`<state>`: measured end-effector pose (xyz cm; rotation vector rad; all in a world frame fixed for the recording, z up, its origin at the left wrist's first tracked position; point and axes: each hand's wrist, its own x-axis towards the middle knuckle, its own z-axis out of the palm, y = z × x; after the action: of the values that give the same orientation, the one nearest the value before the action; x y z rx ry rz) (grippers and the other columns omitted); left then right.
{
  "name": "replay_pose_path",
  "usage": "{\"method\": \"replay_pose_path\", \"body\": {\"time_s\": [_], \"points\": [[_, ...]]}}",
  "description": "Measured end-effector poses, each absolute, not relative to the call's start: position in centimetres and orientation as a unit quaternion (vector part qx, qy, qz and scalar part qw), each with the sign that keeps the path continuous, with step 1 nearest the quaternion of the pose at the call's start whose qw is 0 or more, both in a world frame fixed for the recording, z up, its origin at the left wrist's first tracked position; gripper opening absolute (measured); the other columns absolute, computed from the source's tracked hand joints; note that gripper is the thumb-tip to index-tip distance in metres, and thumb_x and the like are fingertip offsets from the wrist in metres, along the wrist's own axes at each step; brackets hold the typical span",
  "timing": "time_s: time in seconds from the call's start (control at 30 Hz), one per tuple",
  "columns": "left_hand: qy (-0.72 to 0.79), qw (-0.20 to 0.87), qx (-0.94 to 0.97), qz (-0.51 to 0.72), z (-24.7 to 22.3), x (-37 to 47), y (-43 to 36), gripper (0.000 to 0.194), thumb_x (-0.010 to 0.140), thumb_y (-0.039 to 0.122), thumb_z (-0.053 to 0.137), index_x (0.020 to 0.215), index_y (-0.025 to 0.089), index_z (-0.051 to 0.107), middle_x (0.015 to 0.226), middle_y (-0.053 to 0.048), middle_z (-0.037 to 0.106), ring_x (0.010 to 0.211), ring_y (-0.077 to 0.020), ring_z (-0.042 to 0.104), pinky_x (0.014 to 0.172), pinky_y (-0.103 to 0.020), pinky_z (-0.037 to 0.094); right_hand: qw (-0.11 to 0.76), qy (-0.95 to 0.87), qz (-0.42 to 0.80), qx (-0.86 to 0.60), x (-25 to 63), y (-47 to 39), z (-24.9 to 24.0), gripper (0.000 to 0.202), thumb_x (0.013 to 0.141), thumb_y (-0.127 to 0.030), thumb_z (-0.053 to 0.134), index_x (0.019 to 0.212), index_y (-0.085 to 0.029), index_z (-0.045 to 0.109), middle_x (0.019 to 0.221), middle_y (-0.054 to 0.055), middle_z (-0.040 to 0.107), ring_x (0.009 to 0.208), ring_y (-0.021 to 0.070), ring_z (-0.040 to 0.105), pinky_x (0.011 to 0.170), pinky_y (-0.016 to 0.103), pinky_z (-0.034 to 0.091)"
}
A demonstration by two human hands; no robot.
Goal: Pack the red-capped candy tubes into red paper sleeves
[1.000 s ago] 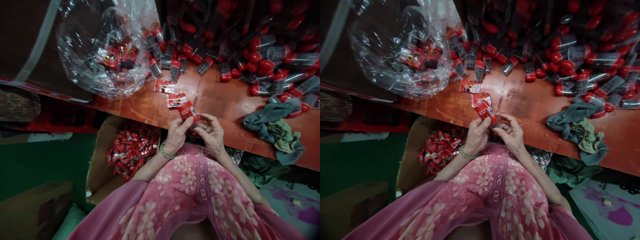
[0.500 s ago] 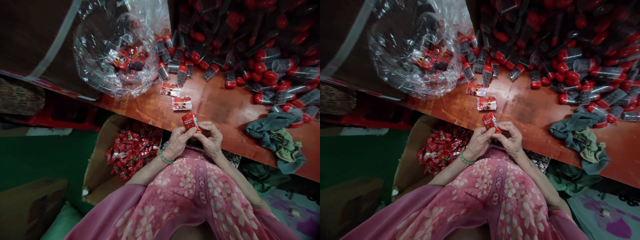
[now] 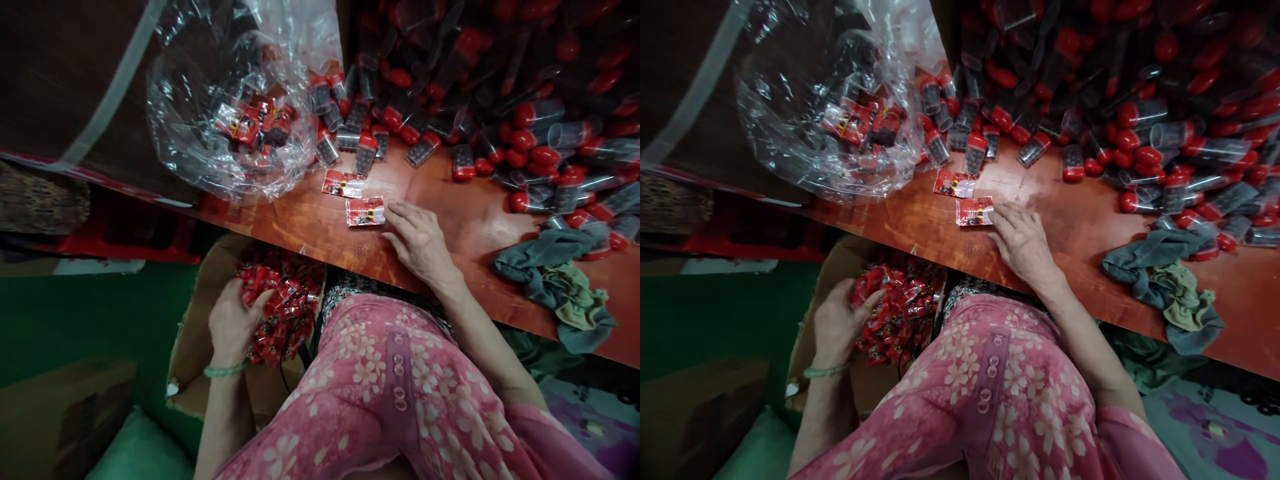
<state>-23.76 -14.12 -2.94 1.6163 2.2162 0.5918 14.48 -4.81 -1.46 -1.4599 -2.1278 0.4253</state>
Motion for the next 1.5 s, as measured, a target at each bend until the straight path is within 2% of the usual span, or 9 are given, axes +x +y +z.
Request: {"method": "replay_pose_path", "body": {"time_s": [0.1,0.27,0.43,0.63,0.8,1.03,1.13,1.37,1.5], "points": [[0.739,-0.011,0.621,0.259,-2.8,-22.0,-12.7,0.052,0.082,0.041,0.080,0.128,0.020,0.070,0.139,-0.019,0.068,0.121,-0.0380,0.069,0.102,-0.055,0.055,0.196,-0.819,0.136,-0.522,14.0,-3.1,-2.4,0.036,0.101,-0.021,0.056,0.136,-0.016,0.065,0.147,0.016,0.064,0.140,0.0326,0.057,0.113,0.056,0.043],[0.483,0.044,0.807,0.336,-3.2,-11.2,-7.0,0.050,0.095,0.021,0.065,0.145,0.018,0.058,0.143,-0.018,0.066,0.131,-0.0255,0.066,0.111,-0.039,0.056,0.175,-0.850,0.077,-0.490,13.2,-2.6,-3.9,0.034,0.103,-0.011,0.045,0.123,-0.015,0.073,0.131,0.014,0.075,0.120,0.0275,0.069,0.112,0.054,0.042],[0.393,0.048,0.859,0.325,-5.3,-5.7,-2.6,0.040,0.099,0.013,0.054,0.138,0.008,0.061,0.146,-0.025,0.062,0.140,-0.0286,0.060,0.113,-0.044,0.055,0.202,-0.850,0.044,-0.484,12.8,-2.7,-4.5,0.031,0.103,-0.012,0.046,0.114,-0.014,0.075,0.117,0.014,0.080,0.105,0.0242,0.070,0.107,0.047,0.043],[0.373,0.053,0.858,0.350,-6.1,-6.1,-1.6,0.032,0.098,0.008,0.050,0.119,0.016,0.073,0.136,-0.016,0.070,0.133,-0.0253,0.064,0.110,-0.044,0.057,0.184,-0.850,0.086,-0.486,12.9,-2.5,-2.9,0.027,0.101,-0.011,0.049,0.099,-0.016,0.075,0.103,0.013,0.080,0.089,0.0231,0.068,0.090,0.042,0.049],[0.423,0.062,0.825,0.370,-5.9,-5.6,-1.6,0.019,0.098,0.016,0.056,0.096,0.017,0.075,0.098,-0.011,0.077,0.093,-0.0214,0.069,0.083,-0.037,0.058,0.202,-0.822,0.225,-0.483,16.3,1.0,-0.6,0.015,0.100,-0.023,0.060,0.106,-0.020,0.073,0.100,0.008,0.077,0.092,0.0220,0.069,0.088,0.038,0.054],[0.442,0.076,0.840,0.305,-5.1,-5.4,-1.3,0.024,0.102,0.026,0.053,0.102,0.015,0.074,0.097,-0.012,0.074,0.086,-0.0211,0.063,0.078,-0.036,0.052,0.206,-0.694,0.030,-0.689,18.5,8.9,-3.6,0.065,0.089,-0.072,0.059,0.123,-0.017,0.067,0.128,0.022,0.059,0.115,0.0403,0.060,0.095,0.066,0.050],[0.427,0.096,0.844,0.309,-4.3,-5.5,-1.2,0.026,0.102,0.028,0.054,0.112,0.017,0.075,0.097,-0.010,0.072,0.085,-0.0199,0.061,0.078,-0.034,0.051,0.205,-0.675,0.018,-0.708,17.8,9.1,-4.7,0.070,0.088,-0.078,0.054,0.116,-0.016,0.067,0.131,0.024,0.056,0.119,0.0428,0.056,0.094,0.070,0.048],[0.450,0.207,0.808,0.319,-3.5,-6.0,-0.3,0.034,0.104,0.035,0.052,0.094,0.016,0.078,0.094,-0.008,0.073,0.086,-0.0166,0.064,0.084,-0.033,0.053,0.218,-0.719,0.060,-0.657,18.2,4.9,-5.4,0.027,0.104,-0.036,0.045,0.110,-0.019,0.066,0.139,0.019,0.057,0.127,0.0361,0.053,0.106,0.062,0.045],[0.450,0.237,0.799,0.322,-3.2,-6.2,0.2,0.032,0.102,0.034,0.055,0.087,0.016,0.077,0.088,-0.006,0.074,0.082,-0.0159,0.065,0.080,-0.030,0.053,0.239,-0.739,0.077,-0.625,19.1,2.3,-5.5,0.035,0.103,-0.019,0.033,0.127,-0.017,0.059,0.139,0.018,0.059,0.129,0.0306,0.056,0.110,0.056,0.048]]}}
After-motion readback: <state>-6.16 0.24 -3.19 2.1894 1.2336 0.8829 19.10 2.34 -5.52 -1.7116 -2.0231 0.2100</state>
